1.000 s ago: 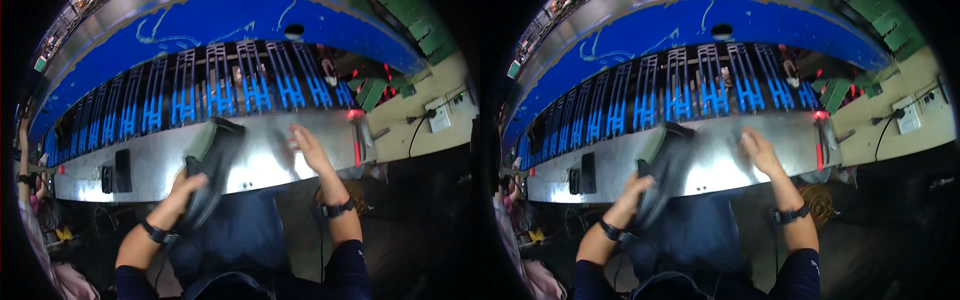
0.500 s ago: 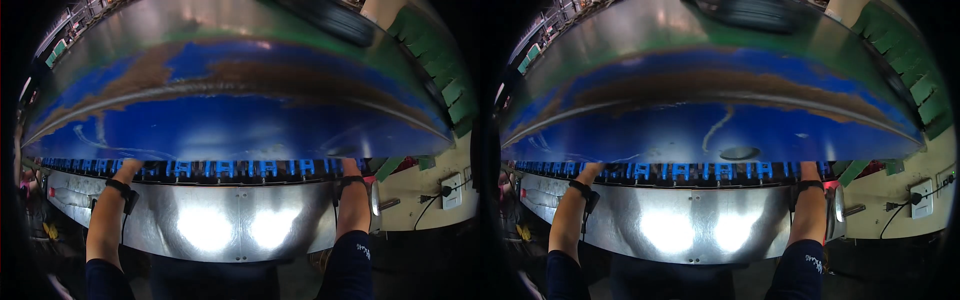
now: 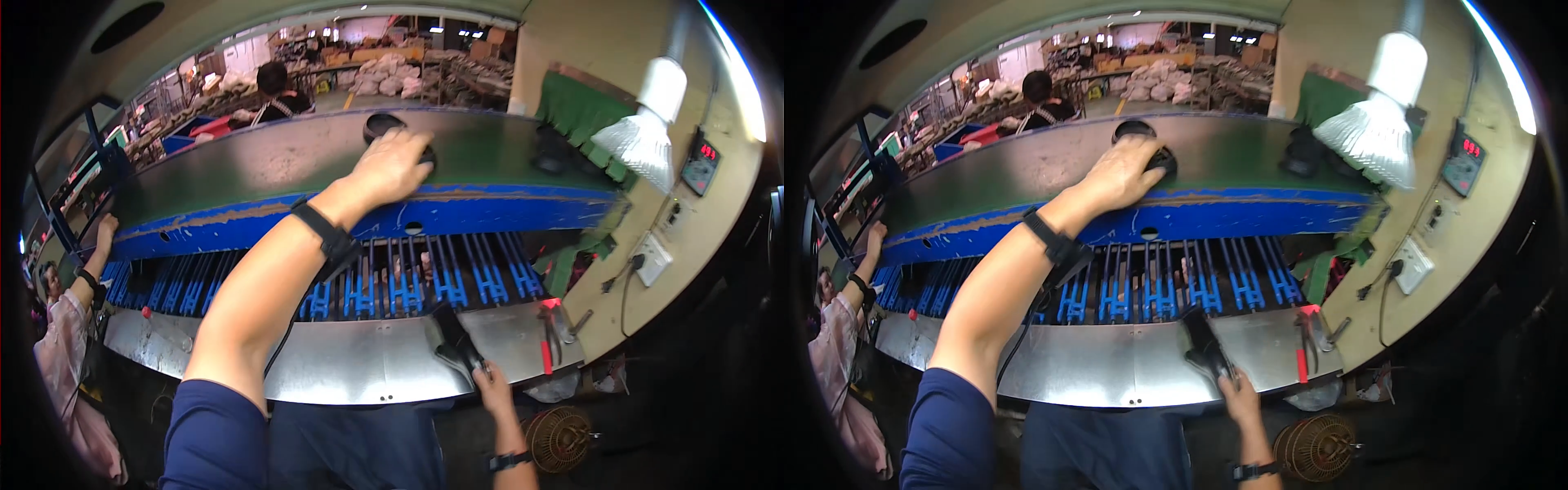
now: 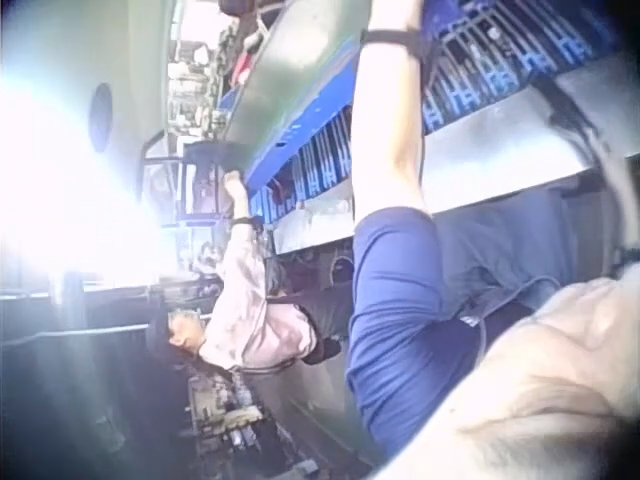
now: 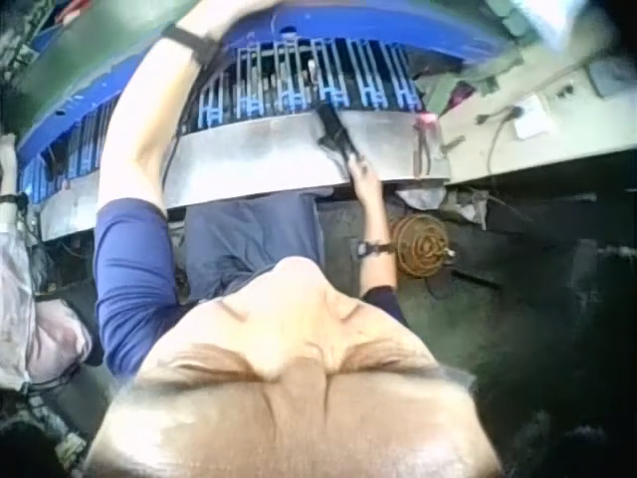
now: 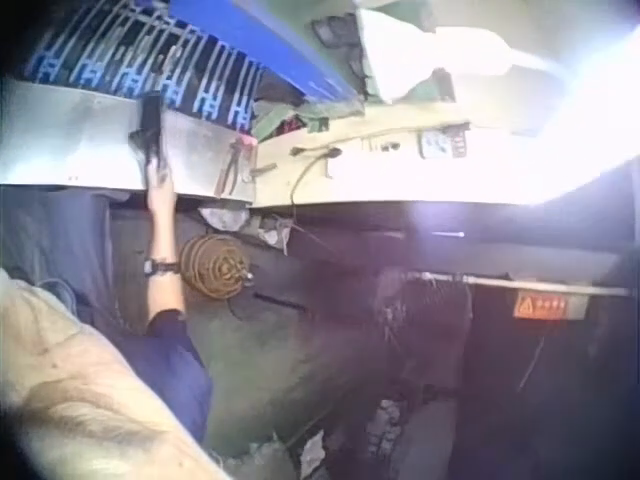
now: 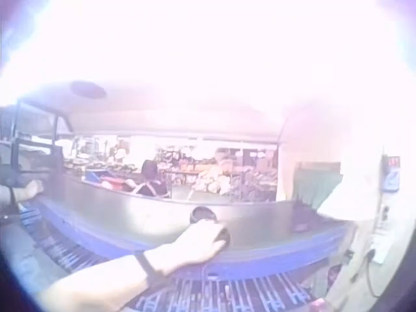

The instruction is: Inspecting and assembling shoe components at a factory workstation.

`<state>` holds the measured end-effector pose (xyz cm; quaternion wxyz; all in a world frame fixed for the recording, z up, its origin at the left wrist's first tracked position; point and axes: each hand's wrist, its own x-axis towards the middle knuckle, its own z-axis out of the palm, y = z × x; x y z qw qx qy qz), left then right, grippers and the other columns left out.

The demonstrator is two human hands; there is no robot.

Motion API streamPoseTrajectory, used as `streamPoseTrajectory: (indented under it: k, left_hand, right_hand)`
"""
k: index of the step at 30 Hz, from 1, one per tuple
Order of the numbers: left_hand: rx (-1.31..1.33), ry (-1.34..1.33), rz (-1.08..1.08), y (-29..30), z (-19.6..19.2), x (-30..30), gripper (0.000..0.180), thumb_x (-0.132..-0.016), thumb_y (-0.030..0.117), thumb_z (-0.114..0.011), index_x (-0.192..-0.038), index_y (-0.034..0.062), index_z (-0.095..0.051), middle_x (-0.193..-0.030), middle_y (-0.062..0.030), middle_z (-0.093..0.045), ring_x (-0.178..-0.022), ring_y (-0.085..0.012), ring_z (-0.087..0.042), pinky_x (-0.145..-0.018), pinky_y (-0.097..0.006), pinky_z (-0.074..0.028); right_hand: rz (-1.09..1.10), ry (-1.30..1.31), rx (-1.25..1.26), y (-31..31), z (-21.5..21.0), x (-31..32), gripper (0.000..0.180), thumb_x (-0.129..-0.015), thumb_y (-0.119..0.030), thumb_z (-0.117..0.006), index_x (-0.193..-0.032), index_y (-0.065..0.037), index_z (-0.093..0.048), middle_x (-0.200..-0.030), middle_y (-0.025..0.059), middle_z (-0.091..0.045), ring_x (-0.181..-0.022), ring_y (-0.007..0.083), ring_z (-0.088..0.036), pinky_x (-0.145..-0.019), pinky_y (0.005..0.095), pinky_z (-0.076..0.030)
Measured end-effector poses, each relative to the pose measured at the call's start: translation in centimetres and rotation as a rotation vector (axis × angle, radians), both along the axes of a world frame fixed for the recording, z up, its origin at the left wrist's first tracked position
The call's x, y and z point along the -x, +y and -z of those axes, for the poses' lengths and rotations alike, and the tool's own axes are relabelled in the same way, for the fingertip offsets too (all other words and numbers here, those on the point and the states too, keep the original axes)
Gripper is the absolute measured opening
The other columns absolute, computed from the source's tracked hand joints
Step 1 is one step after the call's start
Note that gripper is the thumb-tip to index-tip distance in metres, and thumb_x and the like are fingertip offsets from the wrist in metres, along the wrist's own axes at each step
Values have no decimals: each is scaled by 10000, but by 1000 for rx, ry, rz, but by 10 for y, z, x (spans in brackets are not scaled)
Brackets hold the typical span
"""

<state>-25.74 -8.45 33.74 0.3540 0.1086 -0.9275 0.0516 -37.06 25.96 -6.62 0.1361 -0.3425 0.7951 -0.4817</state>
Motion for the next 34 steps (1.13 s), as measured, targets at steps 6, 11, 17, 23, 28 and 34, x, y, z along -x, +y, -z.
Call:
streamPoseTrajectory:
  k: [6, 11, 17, 23, 28, 34]
  left_hand:
    - [71, -116, -6, -14, 1, -54, 269, -826, 208, -731, -1014, 38, -642, -1005, -152, -646, -977, -369, -589, -876, -466, -470]
    - [48, 58, 215, 89, -6, -182, 257, -773, 138, -765, -980, 53, -638, -956, -127, -633, -922, -347, -587, -815, -448, -473]
    - [22, -534, 519, 252, 109, -341, 263, -706, 239, -696, -875, 129, -527, -794, -54, -498, -779, -245, -533, -650, -398, -422]
    - [-774, -446, 183, 334, 328, -421, 239, -897, 317, -657, -937, 81, -660, -832, -102, -652, -821, -268, -659, -714, -401, -520]
    - [-592, 160, 22, 276, 324, -423, 212, -796, 151, -758, -973, 63, -682, -965, -114, -673, -924, -314, -652, -825, -418, -516]
    - [-1547, -3, -405, 129, 383, -421, 861, -817, 322, -764, -1521, 62, -343, -1620, -162, -251, -1471, -375, -256, -1170, -423, -293]
  right_hand:
    - [98, 215, -59, 18, -39, -100, 574, -848, -378, -730, -1249, 4, -577, -1242, 224, -599, -1182, 405, -554, -1026, 461, -440]
    - [-91, 390, -55, 23, -35, -88, 640, -748, -257, -821, -1270, 2, -557, -1168, 262, -643, -1107, 411, -622, -970, 467, -493]
    - [-195, 866, 225, 6, -198, -110, 446, -631, -295, -880, -970, -72, -693, -797, 133, -698, -712, 342, -664, -667, 469, -534]
    - [-405, -19, 326, 22, -250, -158, 327, -758, -159, -816, -999, 13, -679, -868, 70, -703, -807, 144, -671, -745, 297, -551]
    - [-457, -390, 179, 23, -142, -192, 211, -857, -176, -726, -980, -8, -693, -950, 48, -685, -867, 117, -627, -783, 267, -498]
    - [-593, -1090, 585, 32, -124, -231, 577, -908, -429, -696, -1280, -2, -589, -1130, 144, -684, -1016, 241, -665, -921, 382, -535]
